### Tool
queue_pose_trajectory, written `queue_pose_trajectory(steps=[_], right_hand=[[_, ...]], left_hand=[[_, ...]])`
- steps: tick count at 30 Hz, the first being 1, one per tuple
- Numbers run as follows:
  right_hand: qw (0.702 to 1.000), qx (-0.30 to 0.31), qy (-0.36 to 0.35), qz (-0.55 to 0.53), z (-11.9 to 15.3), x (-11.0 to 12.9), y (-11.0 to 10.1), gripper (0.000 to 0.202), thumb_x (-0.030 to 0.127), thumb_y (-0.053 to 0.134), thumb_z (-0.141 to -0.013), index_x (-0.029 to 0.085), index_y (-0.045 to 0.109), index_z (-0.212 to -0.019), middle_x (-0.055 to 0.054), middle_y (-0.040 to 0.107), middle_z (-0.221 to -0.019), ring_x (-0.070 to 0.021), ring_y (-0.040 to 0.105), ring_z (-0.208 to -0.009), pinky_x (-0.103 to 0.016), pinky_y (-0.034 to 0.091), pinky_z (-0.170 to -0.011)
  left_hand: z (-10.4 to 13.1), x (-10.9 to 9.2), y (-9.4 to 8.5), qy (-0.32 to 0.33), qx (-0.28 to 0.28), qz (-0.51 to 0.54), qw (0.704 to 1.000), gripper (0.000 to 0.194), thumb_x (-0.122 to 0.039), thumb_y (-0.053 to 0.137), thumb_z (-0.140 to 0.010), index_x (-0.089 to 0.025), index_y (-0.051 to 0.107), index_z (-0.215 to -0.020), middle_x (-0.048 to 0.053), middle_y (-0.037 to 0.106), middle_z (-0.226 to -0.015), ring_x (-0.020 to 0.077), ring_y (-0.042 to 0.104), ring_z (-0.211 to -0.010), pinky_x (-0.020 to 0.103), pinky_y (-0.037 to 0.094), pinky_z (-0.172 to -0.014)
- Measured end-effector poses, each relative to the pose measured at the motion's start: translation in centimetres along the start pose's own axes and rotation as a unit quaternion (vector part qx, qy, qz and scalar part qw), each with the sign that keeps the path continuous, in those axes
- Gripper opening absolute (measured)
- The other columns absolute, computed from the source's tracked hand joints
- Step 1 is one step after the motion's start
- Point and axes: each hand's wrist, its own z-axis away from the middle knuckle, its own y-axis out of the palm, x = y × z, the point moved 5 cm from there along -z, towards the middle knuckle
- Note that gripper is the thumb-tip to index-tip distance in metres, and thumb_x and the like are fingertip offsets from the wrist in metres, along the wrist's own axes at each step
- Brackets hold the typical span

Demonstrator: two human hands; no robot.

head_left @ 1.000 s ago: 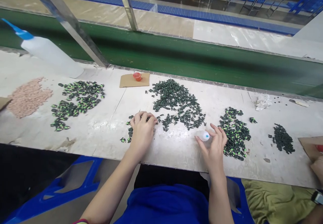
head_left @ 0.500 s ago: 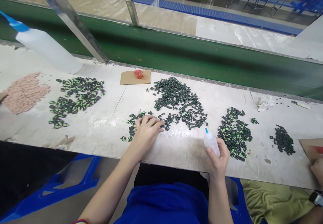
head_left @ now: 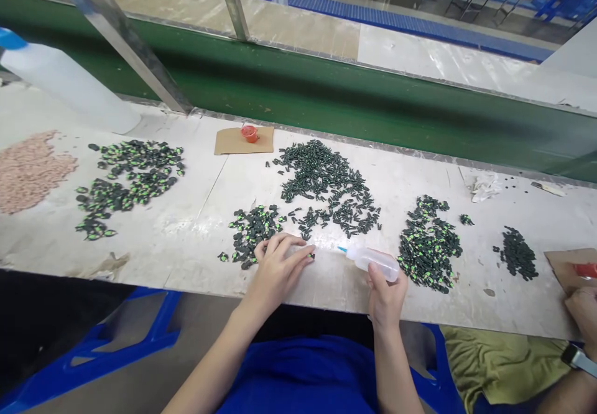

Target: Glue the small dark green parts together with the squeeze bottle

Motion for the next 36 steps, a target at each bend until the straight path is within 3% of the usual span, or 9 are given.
queue_pose_trajectory(steps=[2,7,16,36], right_hand=[[1.0,0.008,0.009,0.016,0.4,0.1,0.6,0.027,0.043,0.07,-0.069,0.016,0.065,-0.069,0.001,0.057,-0.054,-0.0113,0.047,-0.045,-0.023,0.038,-0.043],[0.997,0.013,0.004,0.082,1.0,1.2,2.0,0.029,0.043,0.069,-0.069,0.017,0.059,-0.058,0.002,0.055,-0.05,-0.012,0.048,-0.047,-0.024,0.042,-0.046],[0.995,0.036,0.035,0.087,1.2,0.2,2.8,0.028,0.043,0.069,-0.071,0.016,0.065,-0.066,-0.002,0.065,-0.06,-0.015,0.056,-0.056,-0.026,0.047,-0.053],[0.994,0.044,0.051,0.085,1.3,-0.2,2.7,0.03,0.045,0.071,-0.071,0.016,0.067,-0.064,-0.001,0.063,-0.059,-0.0149,0.054,-0.057,-0.026,0.045,-0.053]], left_hand=[[0.2,0.2,0.1,0.002,0.012,0.029,1.0,0.015,-0.023,0.057,-0.091,-0.026,0.065,-0.104,0.005,0.072,-0.103,0.0239,0.059,-0.102,0.041,0.028,-0.085],[0.4,0.9,0.2,-0.026,-0.003,0.065,0.998,0.015,-0.019,0.054,-0.092,-0.025,0.063,-0.101,0.0,0.075,-0.096,0.0188,0.065,-0.091,0.04,0.028,-0.087],[0.3,0.9,0.2,-0.055,-0.044,0.065,0.995,0.007,-0.022,0.06,-0.089,-0.026,0.065,-0.089,-0.003,0.077,-0.086,0.0168,0.069,-0.081,0.039,0.028,-0.089],[0.2,0.7,0.0,-0.066,-0.035,0.048,0.996,0.012,-0.027,0.057,-0.091,-0.026,0.067,-0.084,-0.002,0.077,-0.083,0.0171,0.069,-0.08,0.041,0.029,-0.09]])
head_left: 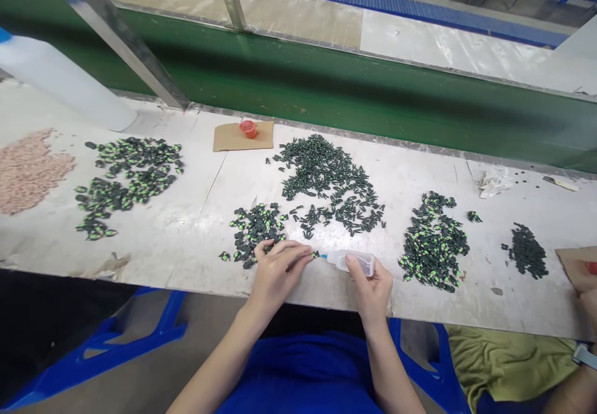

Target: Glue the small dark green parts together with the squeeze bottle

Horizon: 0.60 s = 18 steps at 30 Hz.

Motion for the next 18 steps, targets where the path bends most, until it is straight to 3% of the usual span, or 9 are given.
queue_pose_trajectory(steps=[7,18], right_hand=[[1.0,0.005,-0.005,-0.003,-0.04,-0.19,-0.04,0.03,0.044,0.07,-0.073,0.015,0.068,-0.065,-0.002,0.064,-0.06,-0.0152,0.055,-0.057,-0.026,0.046,-0.054],[1.0,-0.005,0.002,0.005,-0.06,-0.09,-0.04,0.033,0.045,0.069,-0.073,0.015,0.064,-0.06,0.002,0.055,-0.053,-0.0119,0.046,-0.052,-0.024,0.039,-0.05]], left_hand=[[-0.04,-0.03,-0.03,-0.002,-0.006,0.008,1.0,0.012,-0.024,0.059,-0.09,-0.026,0.068,-0.083,-0.003,0.076,-0.082,0.0172,0.069,-0.078,0.04,0.029,-0.089],[0.01,-0.06,0.06,-0.001,-0.004,-0.004,1.0,0.01,-0.023,0.06,-0.089,-0.026,0.068,-0.084,-0.002,0.076,-0.082,0.0172,0.069,-0.079,0.04,0.029,-0.089]])
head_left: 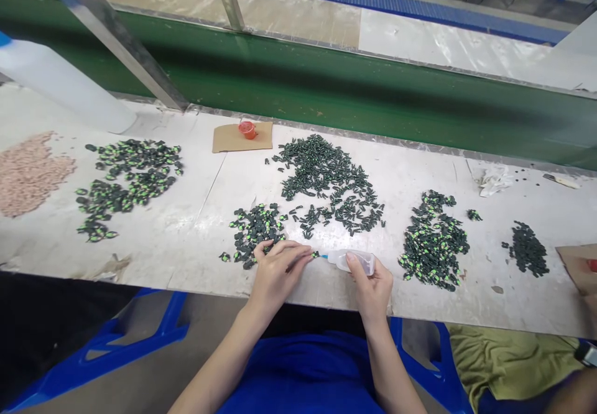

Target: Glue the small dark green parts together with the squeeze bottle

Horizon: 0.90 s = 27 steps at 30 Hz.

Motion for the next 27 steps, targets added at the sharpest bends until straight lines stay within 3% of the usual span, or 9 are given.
queue_pose_trajectory(steps=[7,12,16,19,23,27], right_hand=[[0.999,-0.045,-0.01,-0.025,-0.1,0.0,-0.7,0.03,0.044,0.07,-0.071,0.016,0.063,-0.062,0.002,0.057,-0.053,-0.0126,0.049,-0.051,-0.025,0.042,-0.049],[0.992,-0.093,-0.055,-0.067,-0.4,-0.2,-2.1,0.028,0.04,0.071,-0.071,0.016,0.064,-0.084,-0.005,0.068,-0.074,-0.0179,0.062,-0.065,-0.029,0.05,-0.059],[0.991,-0.08,-0.08,-0.073,-1.5,0.1,-2.7,0.038,0.033,0.08,-0.062,0.02,0.055,-0.087,-0.005,0.07,-0.082,-0.0206,0.067,-0.079,-0.036,0.053,-0.076],[0.993,-0.065,-0.078,-0.055,-2.3,0.4,-2.6,0.046,0.031,0.081,-0.059,0.02,0.055,-0.096,-0.007,0.071,-0.092,-0.0221,0.067,-0.088,-0.041,0.05,-0.087],[0.994,-0.063,-0.085,-0.013,-2.7,0.7,-2.3,0.057,0.033,0.081,-0.06,0.018,0.056,-0.109,-0.01,0.07,-0.097,-0.0229,0.066,-0.089,-0.042,0.051,-0.084],[0.989,-0.052,-0.135,0.035,-1.9,1.1,-2.4,0.073,0.033,0.08,-0.062,0.019,0.045,-0.124,-0.011,0.066,-0.105,-0.0225,0.064,-0.095,-0.04,0.051,-0.083]], left_hand=[[0.1,0.1,-0.1,-0.005,0.007,0.009,1.0,0.01,-0.022,0.06,-0.088,-0.026,0.069,-0.084,-0.002,0.076,-0.083,0.0179,0.068,-0.08,0.041,0.029,-0.09],[0.1,-0.5,0.7,0.012,0.022,0.032,0.999,0.01,-0.021,0.061,-0.087,-0.027,0.069,-0.09,0.0,0.076,-0.085,0.019,0.067,-0.085,0.04,0.031,-0.089],[-0.3,-1.5,1.1,0.029,0.021,0.049,0.998,0.009,-0.022,0.06,-0.089,-0.026,0.067,-0.092,-0.001,0.076,-0.087,0.0189,0.066,-0.089,0.04,0.03,-0.088],[-0.8,-1.4,0.4,0.016,-0.006,0.026,1.0,0.008,-0.026,0.06,-0.09,-0.025,0.067,-0.092,-0.001,0.076,-0.088,0.0202,0.065,-0.09,0.041,0.029,-0.086],[-1.4,-0.2,-0.7,-0.028,-0.054,-0.048,0.997,0.008,-0.027,0.06,-0.089,-0.024,0.068,-0.087,0.002,0.075,-0.089,0.0249,0.062,-0.093,0.043,0.026,-0.084],[-1.9,0.2,-0.3,-0.028,-0.026,-0.07,0.997,0.01,-0.026,0.06,-0.089,-0.024,0.069,-0.086,0.004,0.074,-0.092,0.0256,0.059,-0.094,0.043,0.027,-0.081]])
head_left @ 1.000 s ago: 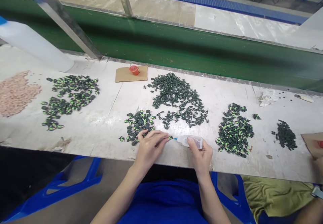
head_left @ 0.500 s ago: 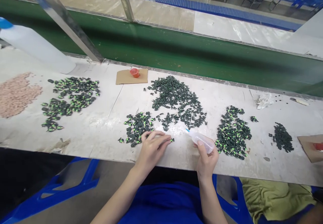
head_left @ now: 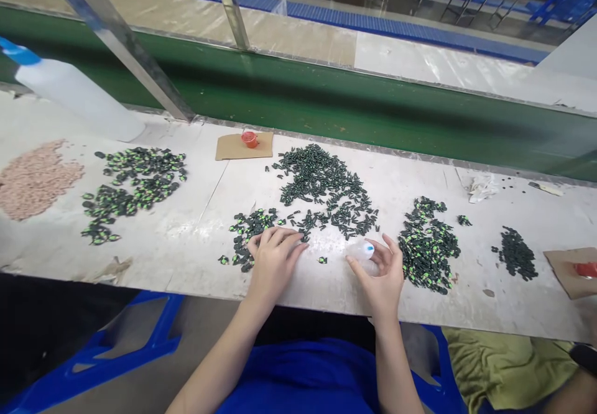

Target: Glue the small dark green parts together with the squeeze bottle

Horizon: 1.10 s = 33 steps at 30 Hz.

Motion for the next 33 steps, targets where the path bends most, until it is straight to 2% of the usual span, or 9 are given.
queue_pose_trajectory(steps=[3,6,8,10,12,14,21,27,33], right_hand=[[0.992,-0.082,-0.074,0.058,1.6,0.8,-1.4,0.085,0.03,0.083,-0.061,0.02,0.037,-0.131,-0.011,0.062,-0.11,-0.0206,0.061,-0.09,-0.035,0.05,-0.074],[0.977,-0.148,-0.134,0.068,3.8,1.7,-2.3,0.066,0.024,0.079,-0.068,0.021,0.045,-0.125,-0.005,0.063,-0.093,-0.0154,0.058,-0.072,-0.03,0.047,-0.064],[0.987,-0.101,-0.121,0.04,4.7,2.1,-1.8,0.042,0.024,0.073,-0.076,0.02,0.056,-0.113,-0.002,0.064,-0.082,-0.0141,0.058,-0.066,-0.027,0.047,-0.059],[0.998,0.003,-0.06,0.001,5.0,2.0,-0.3,0.024,0.027,0.067,-0.081,0.019,0.063,-0.104,-0.003,0.067,-0.078,-0.0152,0.063,-0.067,-0.027,0.051,-0.059],[0.994,0.096,0.011,-0.048,5.1,1.8,1.3,0.021,0.031,0.065,-0.083,0.019,0.067,-0.1,-0.005,0.07,-0.08,-0.0171,0.067,-0.071,-0.028,0.055,-0.063],[0.985,0.133,0.059,-0.093,5.0,1.6,2.4,0.021,0.034,0.067,-0.081,0.019,0.07,-0.095,-0.005,0.072,-0.081,-0.0175,0.068,-0.072,-0.028,0.056,-0.065],[0.981,0.124,0.091,-0.116,4.5,0.7,2.5,0.016,0.034,0.066,-0.081,0.021,0.074,-0.086,-0.005,0.073,-0.086,-0.0185,0.069,-0.079,-0.031,0.058,-0.073],[0.985,0.1,0.127,-0.067,5.0,-1.1,2.6,0.028,0.037,0.067,-0.08,0.019,0.073,-0.1,-0.009,0.074,-0.097,-0.0229,0.069,-0.089,-0.038,0.057,-0.082],[0.99,0.093,0.099,-0.039,4.8,-0.6,2.9,0.023,0.038,0.063,-0.083,0.019,0.073,-0.09,-0.009,0.074,-0.095,-0.0223,0.069,-0.088,-0.036,0.057,-0.081]], left_hand=[[-0.1,0.1,0.3,0.018,0.015,0.01,1.0,0.017,-0.021,0.055,-0.092,-0.026,0.07,-0.084,0.002,0.074,-0.088,0.0237,0.059,-0.091,0.043,0.027,-0.081],[-0.2,0.3,-0.3,0.028,0.003,0.027,0.999,0.021,-0.017,0.053,-0.093,-0.026,0.07,-0.084,0.001,0.074,-0.084,0.0228,0.06,-0.089,0.042,0.026,-0.08],[-0.1,0.0,-0.8,0.051,-0.004,0.06,0.997,0.022,-0.017,0.052,-0.093,-0.025,0.07,-0.085,0.001,0.074,-0.084,0.0216,0.06,-0.088,0.04,0.027,-0.079],[0.1,-1.1,-1.2,0.103,0.016,0.124,0.987,0.021,-0.019,0.052,-0.094,-0.025,0.07,-0.085,0.0,0.074,-0.085,0.0195,0.061,-0.087,0.038,0.028,-0.079],[0.6,-2.5,-1.3,0.156,0.054,0.194,0.967,0.019,-0.022,0.052,-0.095,-0.025,0.069,-0.086,-0.002,0.075,-0.086,0.017,0.062,-0.086,0.037,0.029,-0.082],[1.0,-3.5,-1.2,0.173,0.07,0.234,0.954,0.018,-0.023,0.051,-0.095,-0.024,0.067,-0.088,-0.003,0.075,-0.084,0.0154,0.063,-0.084,0.036,0.029,-0.084],[1.8,-2.7,0.2,0.114,0.064,0.183,0.974,0.014,-0.032,0.06,-0.089,-0.024,0.066,-0.099,0.002,0.074,-0.092,0.0194,0.063,-0.09,0.038,0.029,-0.086],[2.1,-1.8,1.6,0.102,0.066,0.08,0.989,0.01,-0.024,0.061,-0.088,-0.023,0.068,-0.095,0.006,0.071,-0.105,0.0236,0.057,-0.101,0.039,0.03,-0.083],[2.0,-2.1,2.2,0.093,0.094,0.097,0.986,0.012,-0.018,0.057,-0.09,-0.023,0.067,-0.089,0.005,0.072,-0.102,0.0229,0.056,-0.102,0.04,0.031,-0.086]])
